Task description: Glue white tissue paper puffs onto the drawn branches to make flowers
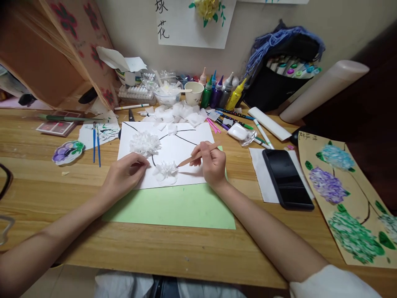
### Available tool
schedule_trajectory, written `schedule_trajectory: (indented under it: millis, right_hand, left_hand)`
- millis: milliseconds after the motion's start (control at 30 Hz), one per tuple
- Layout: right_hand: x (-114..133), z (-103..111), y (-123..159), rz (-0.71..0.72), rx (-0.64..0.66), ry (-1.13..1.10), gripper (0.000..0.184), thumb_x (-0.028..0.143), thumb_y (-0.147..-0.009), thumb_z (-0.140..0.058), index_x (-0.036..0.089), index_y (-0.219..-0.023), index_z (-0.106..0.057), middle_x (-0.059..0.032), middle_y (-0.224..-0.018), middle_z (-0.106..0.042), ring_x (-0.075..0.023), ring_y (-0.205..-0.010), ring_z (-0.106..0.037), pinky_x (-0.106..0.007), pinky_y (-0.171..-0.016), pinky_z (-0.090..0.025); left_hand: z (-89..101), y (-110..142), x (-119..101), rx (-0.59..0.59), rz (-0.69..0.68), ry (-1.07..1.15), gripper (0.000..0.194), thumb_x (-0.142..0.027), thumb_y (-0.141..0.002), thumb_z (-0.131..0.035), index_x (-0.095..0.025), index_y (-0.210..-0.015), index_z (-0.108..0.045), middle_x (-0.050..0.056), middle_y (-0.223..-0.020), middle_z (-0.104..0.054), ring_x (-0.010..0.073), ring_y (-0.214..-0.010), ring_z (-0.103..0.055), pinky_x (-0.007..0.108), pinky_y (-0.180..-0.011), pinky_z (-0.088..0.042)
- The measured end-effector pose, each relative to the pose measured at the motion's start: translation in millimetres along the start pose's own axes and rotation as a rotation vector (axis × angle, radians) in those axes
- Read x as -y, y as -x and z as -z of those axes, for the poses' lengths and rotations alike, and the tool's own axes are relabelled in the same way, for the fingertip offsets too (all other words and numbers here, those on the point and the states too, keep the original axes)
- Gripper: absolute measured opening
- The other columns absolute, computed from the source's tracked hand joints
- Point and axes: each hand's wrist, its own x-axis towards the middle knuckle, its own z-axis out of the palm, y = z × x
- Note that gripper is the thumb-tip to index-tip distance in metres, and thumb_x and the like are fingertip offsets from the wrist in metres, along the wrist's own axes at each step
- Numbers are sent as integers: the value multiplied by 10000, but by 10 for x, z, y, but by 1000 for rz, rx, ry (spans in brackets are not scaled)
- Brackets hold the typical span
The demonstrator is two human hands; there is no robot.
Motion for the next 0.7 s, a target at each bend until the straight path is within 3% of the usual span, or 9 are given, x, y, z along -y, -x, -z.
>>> schedule_trajectory:
  millis: [67, 233, 333, 533, 700]
  right_hand:
    - [22, -7, 62, 68, 32, 13, 394, 356, -917, -399, 160, -644, -603, -4, -501, -579, -100, -419, -547, -222, -414, -427]
    - [88, -68, 193, 435, 394, 104, 249, 233, -907, -415, 162, -809, -633, -55, -642, -659, -141, -570, -601, -262, -518, -474]
    - [100, -109, 198, 597, 498, 204, 194, 189, -897, -428, 157, -910, -619, -68, -688, -674, -147, -607, -597, -263, -532, -469]
    - [93, -127, 192, 665, 542, 289, 165, 175, -889, -448, 151, -950, -599, -66, -692, -673, -150, -627, -596, -265, -556, -474]
    - [89, -115, 213, 574, 489, 309, 172, 137, -881, -438, 160, -918, -605, -70, -714, -680, -153, -645, -614, -274, -564, -481]
  left_hand:
    - [-5, 4, 10, 0, 0, 5, 126, -148, -799, -471, -193, -828, -584, 15, -846, -606, 144, -785, -568, 273, -726, -470]
    - [-11, 18, 11, 2, 1, -2, 128, -170, -818, -455, -196, -850, -575, 19, -864, -605, 151, -801, -565, 281, -737, -454]
    - [-6, 26, -8, 8, 2, -24, 122, -210, -836, -453, -197, -873, -568, 19, -875, -605, 152, -806, -563, 283, -737, -444]
    - [1, 30, -36, 16, -12, -59, 101, -210, -834, -458, -190, -846, -556, 21, -853, -594, 154, -804, -551, 277, -718, -430]
    - [6, 32, -40, 29, -20, -61, 88, -171, -812, -477, -188, -832, -561, 18, -848, -581, 149, -799, -540, 268, -710, -427]
